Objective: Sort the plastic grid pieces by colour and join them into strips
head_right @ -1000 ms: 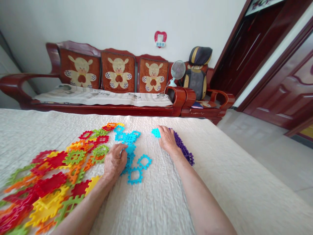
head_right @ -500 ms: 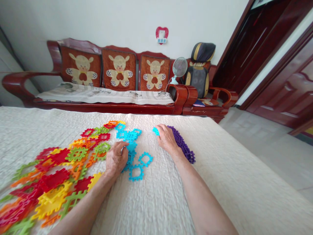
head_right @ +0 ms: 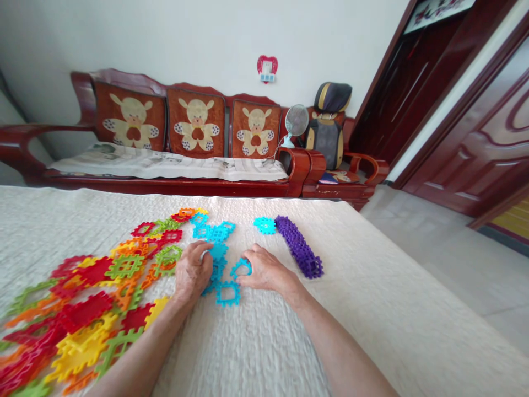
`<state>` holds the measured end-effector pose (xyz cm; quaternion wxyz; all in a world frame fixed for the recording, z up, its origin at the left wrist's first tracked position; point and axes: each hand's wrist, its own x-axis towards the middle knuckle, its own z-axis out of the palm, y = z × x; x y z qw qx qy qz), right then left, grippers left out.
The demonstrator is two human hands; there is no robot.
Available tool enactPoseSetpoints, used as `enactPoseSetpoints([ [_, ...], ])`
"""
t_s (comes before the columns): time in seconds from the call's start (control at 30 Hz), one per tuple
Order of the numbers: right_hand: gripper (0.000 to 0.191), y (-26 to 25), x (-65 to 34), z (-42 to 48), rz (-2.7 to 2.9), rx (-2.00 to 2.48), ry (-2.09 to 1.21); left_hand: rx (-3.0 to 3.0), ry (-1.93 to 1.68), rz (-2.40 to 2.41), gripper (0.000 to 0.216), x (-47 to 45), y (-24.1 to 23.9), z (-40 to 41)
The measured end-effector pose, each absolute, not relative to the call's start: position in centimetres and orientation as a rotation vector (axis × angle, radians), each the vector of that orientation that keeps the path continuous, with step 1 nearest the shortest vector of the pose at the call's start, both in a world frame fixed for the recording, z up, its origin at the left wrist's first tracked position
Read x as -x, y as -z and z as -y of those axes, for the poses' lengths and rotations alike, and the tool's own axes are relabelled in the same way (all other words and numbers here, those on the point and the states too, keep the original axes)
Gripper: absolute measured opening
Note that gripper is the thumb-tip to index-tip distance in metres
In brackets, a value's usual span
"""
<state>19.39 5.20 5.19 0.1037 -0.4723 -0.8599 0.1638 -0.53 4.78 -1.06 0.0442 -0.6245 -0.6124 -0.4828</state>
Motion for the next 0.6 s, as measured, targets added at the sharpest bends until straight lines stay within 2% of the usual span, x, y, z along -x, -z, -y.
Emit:
enactPoseSetpoints([
  [0.2, 0.037, -4.5, -18.5, -5.5, 2.484, 1.326, -0.535, 1.930, 1.443, 1.882, 0.027, 0.5, 0.9, -4.7],
  [0.33, 0.025, -3.7, -19.2, -6.7, 2.395, 1.317, -0.667, 1.938, 1.420, 1.905, 0.027, 0.6, 0.9, -4.7],
  [0.43, 0.032, -3.3, -20.8, -7.9, 2.335, 1.387, -0.593, 1.953, 1.422, 1.916, 0.027, 0.6, 1.0, -4.7],
  [0.6, 0.047, -3.2, -22.8, -9.8, 2.336, 1.378, -0.231, 1.951, 1.425, 1.924, 0.027, 0.5, 1.0, -4.8],
])
